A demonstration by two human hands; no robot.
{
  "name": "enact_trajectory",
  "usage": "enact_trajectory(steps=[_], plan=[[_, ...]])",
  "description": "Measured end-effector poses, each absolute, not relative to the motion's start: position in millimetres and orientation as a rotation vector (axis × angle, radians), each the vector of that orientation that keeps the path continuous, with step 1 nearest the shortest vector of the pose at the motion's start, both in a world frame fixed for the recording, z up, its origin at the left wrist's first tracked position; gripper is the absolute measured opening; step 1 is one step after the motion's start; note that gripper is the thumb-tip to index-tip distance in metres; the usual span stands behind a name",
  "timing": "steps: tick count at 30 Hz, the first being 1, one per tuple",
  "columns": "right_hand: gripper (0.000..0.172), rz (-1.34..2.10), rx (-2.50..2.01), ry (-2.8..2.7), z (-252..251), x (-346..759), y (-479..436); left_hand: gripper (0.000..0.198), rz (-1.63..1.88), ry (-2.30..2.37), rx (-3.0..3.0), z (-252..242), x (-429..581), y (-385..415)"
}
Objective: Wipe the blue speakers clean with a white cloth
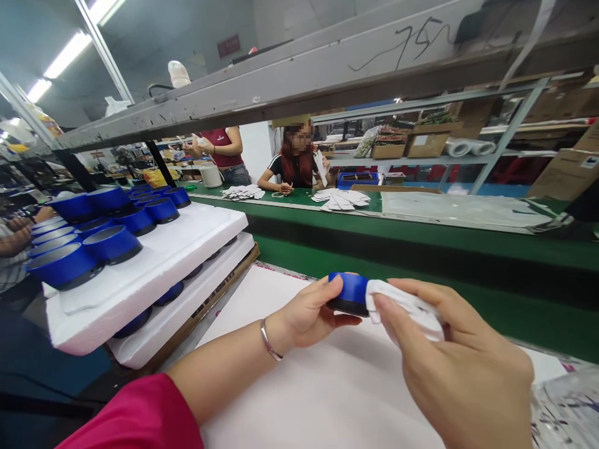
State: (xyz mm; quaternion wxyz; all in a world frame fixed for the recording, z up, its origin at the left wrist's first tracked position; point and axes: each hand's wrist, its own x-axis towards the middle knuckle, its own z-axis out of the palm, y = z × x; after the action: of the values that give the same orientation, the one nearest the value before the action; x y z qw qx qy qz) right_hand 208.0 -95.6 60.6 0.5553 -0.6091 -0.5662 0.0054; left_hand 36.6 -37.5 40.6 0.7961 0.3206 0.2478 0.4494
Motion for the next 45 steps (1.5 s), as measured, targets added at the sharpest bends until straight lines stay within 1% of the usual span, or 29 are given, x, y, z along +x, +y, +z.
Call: enact_trajectory(steps=[3, 4, 6, 7, 9, 13, 15, 18, 20, 24, 26, 28, 31, 33, 35, 38, 39, 40, 42, 45], plan=[[0.021, -0.178, -1.117, -1.640, 55.3, 196.4, -97.6, 0.076, 0.998, 0.570, 0.694, 43.9, 39.0, -43.1], [0.016, -0.199, -1.034, -1.718, 54.3, 194.5, -96.6, 0.075, 1.002, 0.580, 0.683, 44.5, 39.9, -44.2], [0.014, -0.158, -0.973, -1.771, 54.6, 195.5, -92.2, 0.074, 1.009, 0.597, 0.663, 45.2, 40.9, -45.2], [0.015, -0.106, -0.986, -1.757, 56.1, 198.3, -89.0, 0.074, 1.026, 0.601, 0.655, 45.5, 40.8, -45.0], [0.023, 0.060, -1.079, -1.731, 61.6, 207.2, -81.8, 0.075, 1.072, 0.601, 0.650, 46.6, 38.8, -43.4], [0.040, 0.390, -1.500, -1.522, 74.0, 224.2, -70.2, 0.074, 1.129, 0.534, 0.670, 51.1, 30.2, -39.6], [0.052, 0.499, -1.683, -1.340, 77.0, 226.8, -68.1, 0.074, 1.119, 0.483, 0.681, 52.4, 27.3, -38.9], [0.063, 0.641, -1.769, -1.140, 79.0, 224.7, -68.6, 0.076, 1.035, 0.414, 0.650, 51.2, 27.7, -38.6], [0.066, 0.663, -1.749, -1.044, 80.0, 222.4, -69.2, 0.076, 0.974, 0.383, 0.606, 48.6, 30.1, -37.6], [0.068, 0.617, -1.700, -0.951, 79.0, 221.1, -69.5, 0.060, 0.874, 0.442, 0.554, 44.4, 33.5, -34.3], [0.070, 0.587, -1.682, -0.960, 75.8, 222.3, -71.2, 0.062, 0.868, 0.496, 0.577, 44.4, 33.7, -34.3], [0.071, 0.517, -1.661, -0.994, 71.9, 223.7, -75.5, 0.070, 0.918, 0.530, 0.638, 46.4, 33.4, -36.6], [0.068, 0.363, -1.638, -1.059, 67.0, 223.0, -85.7, 0.080, 1.015, 0.589, 0.692, 51.8, 33.5, -41.9], [0.062, 0.257, -1.608, -1.143, 64.3, 217.5, -92.6, 0.082, 1.072, 0.648, 0.671, 54.7, 34.4, -44.6], [0.048, 0.103, -1.471, -1.327, 60.7, 207.6, -97.2, 0.081, 1.121, 0.685, 0.652, 55.3, 35.7, -46.1], [0.022, -0.224, -1.113, -1.656, 52.7, 192.4, -96.8, 0.072, 1.146, 0.668, 0.674, 52.6, 37.3, -47.1], [0.017, -0.300, -1.028, -1.713, 49.7, 190.7, -94.2, 0.068, 1.143, 0.659, 0.685, 51.4, 37.5, -47.3], [0.015, -0.329, -0.993, -1.744, 46.7, 191.8, -90.4, 0.067, 1.141, 0.655, 0.692, 50.5, 37.6, -47.4], [0.017, -0.262, -1.038, -1.752, 41.4, 203.4, -79.9, 0.071, 1.143, 0.682, 0.678, 50.1, 37.8, -47.7], [0.033, -0.077, -1.276, -1.651, 37.1, 231.7, -65.3, 0.086, 1.141, 0.711, 0.636, 53.2, 38.3, -47.9]])
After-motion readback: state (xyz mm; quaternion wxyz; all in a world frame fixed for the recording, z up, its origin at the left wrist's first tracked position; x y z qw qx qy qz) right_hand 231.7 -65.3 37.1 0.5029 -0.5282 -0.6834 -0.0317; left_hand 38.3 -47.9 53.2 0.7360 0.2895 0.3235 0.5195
